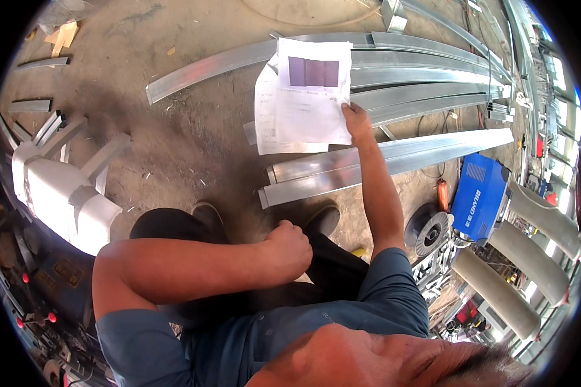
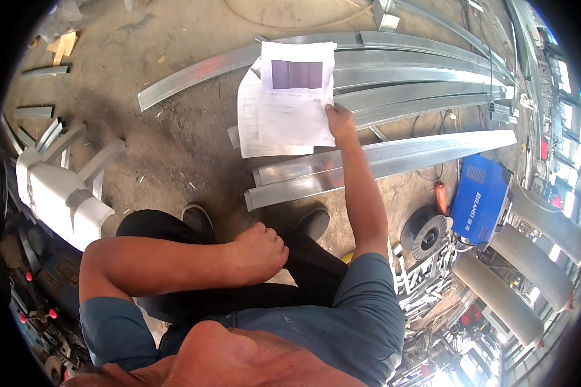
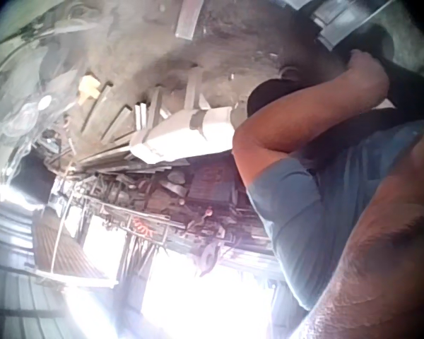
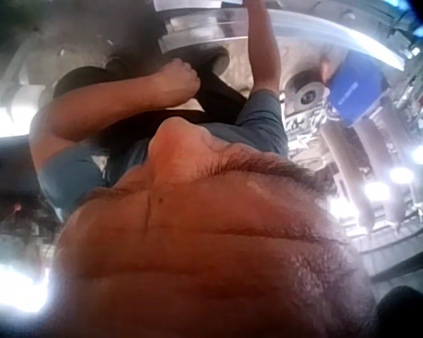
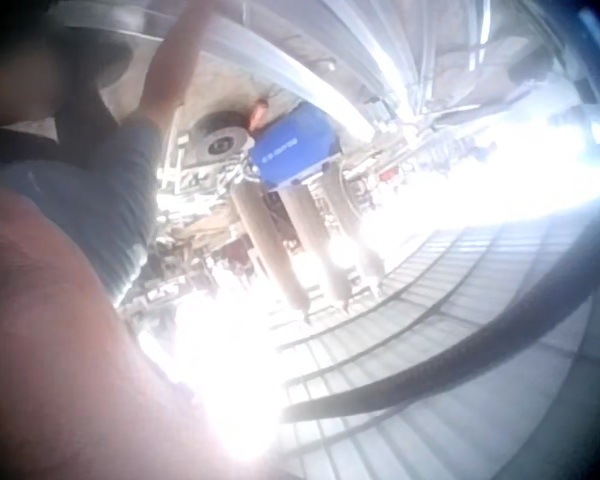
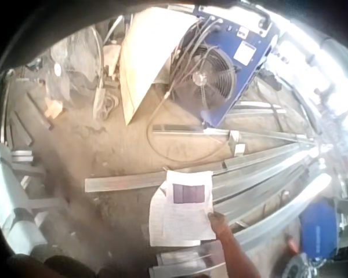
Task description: The person reviews documents and then organizes long metal profiles on the floor. They pick up, align, and stack the profiles into a neat pile while occasionally referring to the papers.
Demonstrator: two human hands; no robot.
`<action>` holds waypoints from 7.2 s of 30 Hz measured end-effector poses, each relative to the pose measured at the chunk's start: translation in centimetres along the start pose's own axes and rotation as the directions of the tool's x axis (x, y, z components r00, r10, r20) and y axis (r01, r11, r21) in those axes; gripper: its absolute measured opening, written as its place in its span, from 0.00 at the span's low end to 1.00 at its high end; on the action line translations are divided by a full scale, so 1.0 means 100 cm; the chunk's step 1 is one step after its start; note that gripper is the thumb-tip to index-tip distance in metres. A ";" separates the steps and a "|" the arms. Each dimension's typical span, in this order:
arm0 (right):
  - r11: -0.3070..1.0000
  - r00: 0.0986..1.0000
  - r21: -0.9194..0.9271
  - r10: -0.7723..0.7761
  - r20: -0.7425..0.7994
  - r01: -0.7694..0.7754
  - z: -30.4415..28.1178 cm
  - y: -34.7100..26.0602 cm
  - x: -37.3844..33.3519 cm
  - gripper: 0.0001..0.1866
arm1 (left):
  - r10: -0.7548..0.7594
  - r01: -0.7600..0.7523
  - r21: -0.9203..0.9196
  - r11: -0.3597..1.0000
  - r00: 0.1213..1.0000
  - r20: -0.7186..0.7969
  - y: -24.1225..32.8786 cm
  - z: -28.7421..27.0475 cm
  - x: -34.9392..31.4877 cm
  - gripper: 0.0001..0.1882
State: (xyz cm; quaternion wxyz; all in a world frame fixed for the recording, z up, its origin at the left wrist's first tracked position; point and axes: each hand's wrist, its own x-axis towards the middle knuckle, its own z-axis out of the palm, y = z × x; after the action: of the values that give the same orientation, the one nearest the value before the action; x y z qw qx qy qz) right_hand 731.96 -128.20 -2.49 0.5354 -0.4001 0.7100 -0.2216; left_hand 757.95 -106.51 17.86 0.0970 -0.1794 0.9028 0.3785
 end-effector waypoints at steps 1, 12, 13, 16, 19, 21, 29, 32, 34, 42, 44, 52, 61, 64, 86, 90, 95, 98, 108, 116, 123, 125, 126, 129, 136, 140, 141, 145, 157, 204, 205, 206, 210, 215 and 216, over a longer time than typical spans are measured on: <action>0.998 0.998 -0.057 -0.026 -0.051 0.024 -0.007 -0.004 0.001 0.24 | -0.003 0.002 -0.013 1.000 1.000 -0.010 0.000 -0.004 -0.001 0.11; 0.761 0.991 0.635 -0.090 -0.101 0.134 -0.069 -0.017 -0.008 0.25 | 0.000 0.000 -0.018 1.000 1.000 0.007 -0.006 -0.023 -0.017 0.17; 0.755 0.993 0.645 -0.093 -0.076 0.120 -0.068 -0.014 -0.009 0.26 | 0.001 -0.001 -0.026 1.000 1.000 -0.008 -0.006 -0.024 -0.019 0.17; 0.725 0.990 0.677 -0.049 -0.130 0.125 -0.068 0.011 0.001 0.25 | -0.006 0.005 -0.022 1.000 0.998 -0.057 -0.006 -0.021 -0.022 0.17; 0.693 0.989 0.714 0.013 -0.150 0.099 -0.056 0.014 -0.002 0.23 | -0.015 0.015 -0.010 1.000 0.998 -0.067 -0.007 -0.022 -0.022 0.16; 0.665 0.985 0.744 0.070 -0.156 0.070 -0.047 0.006 -0.011 0.21 | -0.014 0.013 -0.010 1.000 0.998 -0.066 -0.007 -0.022 -0.022 0.16; 0.575 0.985 0.818 0.153 -0.082 -0.021 -0.040 0.003 -0.009 0.11 | -0.011 0.011 -0.004 1.000 0.994 -0.112 -0.008 -0.021 -0.025 0.16; 0.556 0.990 0.831 0.126 -0.061 -0.020 -0.040 0.003 -0.007 0.12 | -0.012 0.012 -0.004 1.000 0.992 -0.127 -0.007 -0.021 -0.025 0.16; 0.551 0.991 0.834 0.118 -0.057 -0.018 -0.041 0.007 -0.003 0.12 | -0.006 0.006 -0.004 1.000 0.991 -0.132 -0.007 -0.021 -0.026 0.16; 0.558 0.987 0.829 0.147 -0.062 -0.031 -0.031 0.001 -0.011 0.12 | -0.002 0.001 -0.012 1.000 0.993 -0.118 -0.008 -0.021 -0.027 0.16; 0.548 0.986 0.836 0.152 -0.068 -0.027 -0.029 -0.002 -0.012 0.12 | 0.001 -0.002 -0.011 1.000 0.993 -0.119 -0.009 -0.021 -0.028 0.16; 0.552 0.988 0.834 0.137 -0.072 -0.016 -0.026 -0.002 -0.012 0.14 | -0.001 -0.002 -0.022 1.000 0.995 -0.102 -0.009 -0.024 -0.030 0.17; 0.585 0.996 0.811 0.083 -0.039 -0.017 -0.014 0.000 -0.011 0.17 | -0.008 0.005 -0.029 1.000 0.995 -0.104 -0.009 -0.022 -0.032 0.18; 0.593 1.000 0.805 0.006 -0.024 0.016 -0.021 0.026 0.007 0.21 | 0.000 -0.002 -0.024 1.000 0.994 -0.108 -0.009 -0.022 -0.032 0.19; 0.597 1.000 0.802 0.011 -0.028 0.016 -0.018 0.034 0.006 0.20 | 0.014 -0.016 -0.021 1.000 0.998 -0.062 -0.008 -0.027 -0.031 0.20; 0.593 1.000 0.805 0.013 -0.029 0.016 -0.018 0.035 0.006 0.20 | 0.014 -0.015 -0.016 1.000 0.998 -0.064 -0.008 -0.025 -0.030 0.20; 0.610 0.997 0.792 0.043 -0.068 0.027 -0.016 0.036 0.007 0.20 | 0.015 -0.016 -0.013 1.000 0.998 -0.064 -0.008 -0.025 -0.030 0.20; 0.613 0.996 0.789 0.043 -0.075 0.033 -0.017 0.038 0.009 0.20 | 0.016 -0.017 -0.018 1.000 0.997 -0.080 -0.007 -0.024 -0.030 0.20; 0.599 0.999 0.801 0.029 -0.042 0.017 -0.013 0.029 0.001 0.21 | 0.013 -0.013 -0.009 1.000 0.997 -0.070 -0.007 -0.025 -0.030 0.20; 0.632 0.999 0.774 -0.017 -0.029 0.033 -0.015 0.039 0.010 0.23 | 0.012 -0.013 -0.014 1.000 0.997 -0.072 -0.007 -0.027 -0.030 0.20; 0.623 0.999 0.781 -0.033 -0.028 0.042 -0.016 0.043 0.012 0.26 | 0.015 -0.015 -0.006 1.000 0.997 -0.072 -0.007 -0.026 -0.030 0.19; 0.650 0.999 0.759 -0.009 -0.044 0.039 -0.013 0.038 0.007 0.25 | 0.009 -0.010 -0.010 1.000 0.998 -0.067 -0.007 -0.025 -0.030 0.19; 0.663 0.998 0.748 0.002 -0.055 0.040 -0.013 0.037 0.005 0.25 | 0.012 -0.012 -0.009 1.000 0.998 -0.063 -0.007 -0.025 -0.030 0.19; 0.641 0.999 0.766 -0.012 -0.049 0.045 -0.012 0.033 0.001 0.27 | 0.015 -0.016 -0.008 1.000 0.998 -0.054 -0.007 -0.026 -0.030 0.20; 0.661 0.997 0.748 0.002 -0.077 0.057 -0.009 0.025 -0.007 0.27 | 0.013 -0.013 -0.006 1.000 0.998 -0.066 -0.007 -0.025 -0.030 0.19; 0.653 0.998 0.756 0.002 -0.064 0.047 -0.008 0.026 -0.007 0.26 | 0.012 -0.013 -0.014 1.000 0.998 -0.065 -0.007 -0.025 -0.029 0.19; 0.655 0.998 0.754 0.000 -0.062 0.046 -0.009 0.027 -0.006 0.26 | 0.013 -0.014 -0.015 1.000 0.998 -0.065 -0.007 -0.025 -0.029 0.19; 0.644 0.999 0.764 -0.001 -0.049 0.038 -0.008 0.029 -0.005 0.27 | 0.015 -0.016 -0.015 1.000 0.998 -0.068 -0.007 -0.025 -0.030 0.19; 0.632 0.999 0.775 0.006 -0.032 0.021 -0.010 0.034 -0.002 0.28 | 0.015 -0.016 -0.012 1.000 0.998 -0.061 -0.007 -0.027 -0.030 0.20; 0.658 1.000 0.753 0.017 -0.018 0.002 -0.008 0.032 -0.007 0.26 | 0.018 -0.018 -0.014 1.000 0.998 -0.057 -0.006 -0.026 -0.030 0.19; 0.661 1.000 0.750 0.021 -0.018 0.000 -0.008 0.031 -0.008 0.27 | 0.018 -0.018 -0.011 1.000 0.998 -0.057 -0.006 -0.026 -0.030 0.19; 0.664 1.000 0.748 0.024 -0.019 -0.002 -0.007 0.031 -0.009 0.27 | 0.018 -0.018 -0.008 1.000 0.998 -0.056 -0.006 -0.026 -0.030 0.19; 0.682 1.000 0.732 0.024 -0.011 -0.009 -0.004 0.028 -0.013 0.27 | 0.014 -0.014 -0.005 1.000 0.998 -0.062 -0.006 -0.026 -0.030 0.19; 0.795 0.989 0.600 0.011 -0.151 0.083 0.003 0.037 -0.011 0.26 | 0.015 -0.015 0.007 1.000 0.998 -0.058 -0.005 -0.028 -0.030 0.18; 0.823 0.985 0.560 -0.003 -0.170 0.099 0.005 0.037 -0.011 0.26 | 0.016 -0.016 0.004 1.000 0.998 -0.066 -0.006 -0.028 -0.030 0.18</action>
State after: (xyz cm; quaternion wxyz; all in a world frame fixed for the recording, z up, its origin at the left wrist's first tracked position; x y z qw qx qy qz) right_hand 731.35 -125.08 -4.78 0.5646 -0.2229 0.6422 -0.4680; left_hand 760.77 -108.10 20.34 0.0646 -0.1842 0.9076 0.3717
